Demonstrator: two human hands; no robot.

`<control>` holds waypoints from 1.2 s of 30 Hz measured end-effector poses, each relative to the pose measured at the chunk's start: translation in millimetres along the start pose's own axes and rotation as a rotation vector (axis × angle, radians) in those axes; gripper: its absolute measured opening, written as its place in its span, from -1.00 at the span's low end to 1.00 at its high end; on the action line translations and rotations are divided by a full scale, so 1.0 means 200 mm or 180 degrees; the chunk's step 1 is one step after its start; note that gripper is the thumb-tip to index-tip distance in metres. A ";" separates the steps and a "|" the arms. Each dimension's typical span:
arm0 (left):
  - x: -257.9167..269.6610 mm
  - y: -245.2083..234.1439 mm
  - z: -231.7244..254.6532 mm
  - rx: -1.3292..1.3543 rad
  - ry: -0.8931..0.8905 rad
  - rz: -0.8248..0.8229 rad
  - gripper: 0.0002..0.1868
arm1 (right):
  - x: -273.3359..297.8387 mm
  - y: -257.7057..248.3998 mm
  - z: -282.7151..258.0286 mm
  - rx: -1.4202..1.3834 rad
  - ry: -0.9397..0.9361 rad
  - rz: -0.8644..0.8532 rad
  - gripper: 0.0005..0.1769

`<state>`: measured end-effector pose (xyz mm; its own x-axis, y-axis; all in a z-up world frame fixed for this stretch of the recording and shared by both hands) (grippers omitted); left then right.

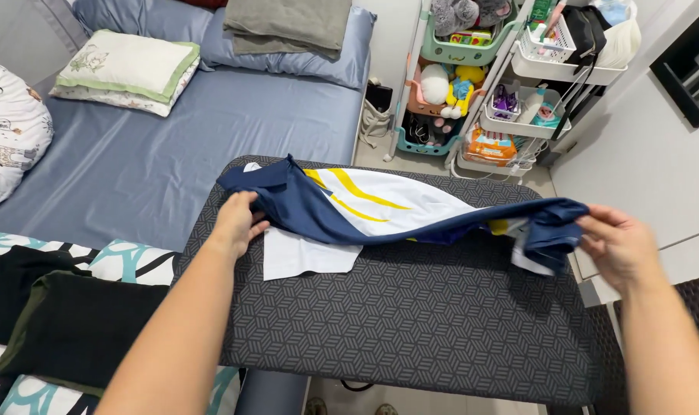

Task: Folding a polo shirt on a small table.

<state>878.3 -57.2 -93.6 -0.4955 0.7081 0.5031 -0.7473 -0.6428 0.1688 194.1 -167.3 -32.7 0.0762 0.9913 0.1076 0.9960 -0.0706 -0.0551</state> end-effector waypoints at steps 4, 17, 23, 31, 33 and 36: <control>0.14 -0.08 0.27 0.1023 0.0745 -0.0573 -0.82 | -0.09 -0.19 -0.09 -0.0639 -0.0229 0.0271 -0.78; 1.02 -0.36 -0.54 0.0360 -0.0808 -0.0569 -0.71 | 0.91 0.66 0.38 0.1043 0.1280 -0.1438 -0.47; 1.43 -0.05 -0.47 0.0440 -0.0632 -0.1842 -0.71 | 1.30 1.38 0.30 -0.1247 0.2260 -0.2148 -0.28; 1.34 -0.40 -0.19 0.0810 0.0019 -0.1882 -0.57 | 0.60 0.87 0.17 -0.3111 0.0816 -0.0390 -0.42; 1.36 -0.50 -0.08 0.1035 0.0309 -0.0799 -0.49 | 0.45 0.49 0.24 -0.2552 0.0439 0.0271 -0.46; 1.34 -0.51 -0.15 0.1662 0.0481 -0.0949 -0.45 | 0.58 0.21 0.20 -0.2410 -0.0115 0.0310 -0.41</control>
<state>808.2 207.0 -2.1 -0.3846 0.8883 0.2512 -0.5669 -0.4420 0.6952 242.6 -51.3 -63.2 0.1768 0.9787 0.1039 0.7461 -0.2021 0.6344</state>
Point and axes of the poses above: each hand's wrist, its own x-axis away from the middle knuckle, its own y-axis out of the palm, z = x × y, the point moved 4 cm from there along -x, towards the middle knuckle, and after that the axes turned 7 degrees about x, right-handed, at the moved point
